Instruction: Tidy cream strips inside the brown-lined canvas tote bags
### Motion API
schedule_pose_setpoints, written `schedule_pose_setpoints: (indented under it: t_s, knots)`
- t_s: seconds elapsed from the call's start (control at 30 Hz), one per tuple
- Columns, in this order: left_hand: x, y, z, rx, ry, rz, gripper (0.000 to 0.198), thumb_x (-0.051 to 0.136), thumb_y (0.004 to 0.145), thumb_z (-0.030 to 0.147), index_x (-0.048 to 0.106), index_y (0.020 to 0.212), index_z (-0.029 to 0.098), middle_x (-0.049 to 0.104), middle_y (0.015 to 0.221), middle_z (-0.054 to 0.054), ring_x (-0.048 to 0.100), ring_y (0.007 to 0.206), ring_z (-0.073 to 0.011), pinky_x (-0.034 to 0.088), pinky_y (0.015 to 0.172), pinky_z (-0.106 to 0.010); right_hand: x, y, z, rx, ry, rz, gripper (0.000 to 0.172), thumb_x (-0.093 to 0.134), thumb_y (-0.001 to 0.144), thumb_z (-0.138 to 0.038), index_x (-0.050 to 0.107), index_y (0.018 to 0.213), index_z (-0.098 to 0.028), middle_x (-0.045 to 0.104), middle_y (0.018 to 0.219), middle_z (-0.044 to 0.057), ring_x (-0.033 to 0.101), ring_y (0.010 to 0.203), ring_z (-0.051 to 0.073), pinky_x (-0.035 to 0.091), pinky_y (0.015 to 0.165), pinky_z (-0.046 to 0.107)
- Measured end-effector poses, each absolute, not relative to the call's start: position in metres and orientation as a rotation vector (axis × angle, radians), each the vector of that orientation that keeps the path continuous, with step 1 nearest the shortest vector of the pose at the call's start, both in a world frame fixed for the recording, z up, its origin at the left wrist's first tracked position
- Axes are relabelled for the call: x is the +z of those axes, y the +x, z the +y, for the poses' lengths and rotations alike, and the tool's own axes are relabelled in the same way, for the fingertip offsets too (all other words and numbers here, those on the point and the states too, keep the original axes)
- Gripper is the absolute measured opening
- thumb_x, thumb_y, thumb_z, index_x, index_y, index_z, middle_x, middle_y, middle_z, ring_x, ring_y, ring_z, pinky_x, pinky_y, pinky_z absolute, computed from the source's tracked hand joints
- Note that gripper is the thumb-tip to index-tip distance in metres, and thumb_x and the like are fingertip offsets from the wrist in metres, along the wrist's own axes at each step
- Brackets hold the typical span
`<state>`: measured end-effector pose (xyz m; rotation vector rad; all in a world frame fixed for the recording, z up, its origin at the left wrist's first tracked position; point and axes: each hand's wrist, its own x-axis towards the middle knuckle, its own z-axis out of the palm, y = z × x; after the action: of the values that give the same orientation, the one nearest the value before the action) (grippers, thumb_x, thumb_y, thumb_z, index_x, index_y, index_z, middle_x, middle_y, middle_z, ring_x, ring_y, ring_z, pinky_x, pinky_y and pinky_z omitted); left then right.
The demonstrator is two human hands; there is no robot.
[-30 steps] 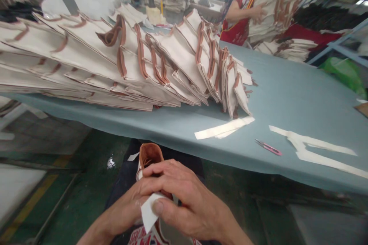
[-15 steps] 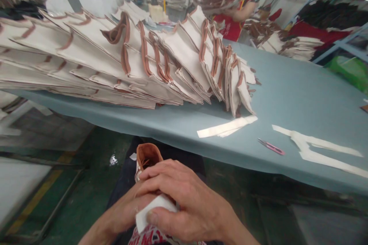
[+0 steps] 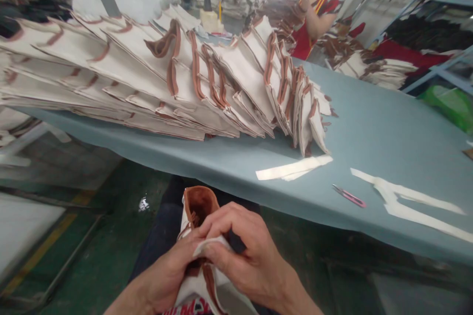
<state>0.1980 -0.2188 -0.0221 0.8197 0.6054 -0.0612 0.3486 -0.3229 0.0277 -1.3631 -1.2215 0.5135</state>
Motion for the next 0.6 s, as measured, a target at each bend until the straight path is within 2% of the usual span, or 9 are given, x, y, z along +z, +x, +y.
schedule_pose_setpoints:
  t_s: [0.1, 0.23, 0.33, 0.43, 0.53, 0.6]
  knots:
    - [-0.013, 0.200, -0.219, -0.024, 0.784, 0.656, 0.058, 0.095, 0.075, 0.063, 0.079, 0.107, 0.018, 0.078, 0.092, -0.005, 0.073, 0.082, -0.0222, 0.060, 0.076, -0.030, 0.024, 0.351, -0.324, 0.628, -1.387, -1.009, 0.024, 0.074, 0.102, -0.037, 0.071, 0.084, -0.021, 0.079, 0.086, 0.003, 0.072, 0.078, 0.016, 0.056, 0.077, 0.028]
    - [-0.003, 0.199, -0.217, 0.075, 0.927, 0.606, 0.055, 0.087, 0.083, 0.069, 0.072, 0.102, 0.020, 0.064, 0.076, 0.003, 0.058, 0.064, -0.0132, 0.047, 0.061, -0.022, 0.010, 0.354, -0.326, 0.838, -1.422, -0.688, 0.039, 0.078, 0.097, -0.055, 0.068, 0.084, -0.019, 0.065, 0.070, -0.002, 0.054, 0.060, 0.012, 0.045, 0.059, 0.024]
    - [0.001, 0.195, -0.214, 0.143, 1.108, 0.665, 0.056, 0.084, 0.084, 0.074, 0.067, 0.098, 0.022, 0.061, 0.072, 0.005, 0.055, 0.065, -0.0126, 0.043, 0.061, -0.020, 0.002, 0.354, -0.326, 0.941, -1.404, -0.530, 0.046, 0.076, 0.095, -0.063, 0.064, 0.085, -0.019, 0.056, 0.062, -0.006, 0.045, 0.052, 0.009, 0.037, 0.052, 0.022]
    - [0.002, 0.191, -0.214, 0.162, 1.282, 0.738, 0.049, 0.077, 0.090, 0.070, 0.067, 0.093, 0.022, 0.064, 0.074, 0.003, 0.058, 0.069, -0.0158, 0.045, 0.063, -0.023, 0.004, 0.358, -0.328, 0.843, -1.464, -0.571, 0.040, 0.074, 0.098, -0.055, 0.065, 0.083, -0.019, 0.061, 0.064, -0.003, 0.052, 0.056, 0.011, 0.043, 0.057, 0.023]
    - [0.003, 0.189, -0.218, 0.219, 1.389, 0.818, 0.037, 0.073, 0.091, 0.060, 0.067, 0.100, 0.024, 0.067, 0.076, 0.003, 0.062, 0.070, -0.0184, 0.048, 0.065, -0.024, 0.016, 0.369, -0.336, 0.603, -1.534, -0.691, 0.028, 0.073, 0.098, -0.040, 0.071, 0.081, -0.019, 0.073, 0.079, 0.003, 0.066, 0.074, 0.016, 0.052, 0.071, 0.026]
    - [0.003, 0.189, -0.221, 0.262, 1.419, 0.871, 0.031, 0.074, 0.089, 0.054, 0.067, 0.099, 0.025, 0.064, 0.074, 0.004, 0.060, 0.068, -0.0174, 0.048, 0.063, -0.023, 0.023, 0.377, -0.345, 0.506, -1.539, -0.708, 0.025, 0.073, 0.099, -0.037, 0.073, 0.081, -0.019, 0.075, 0.079, 0.003, 0.068, 0.073, 0.016, 0.053, 0.071, 0.026]
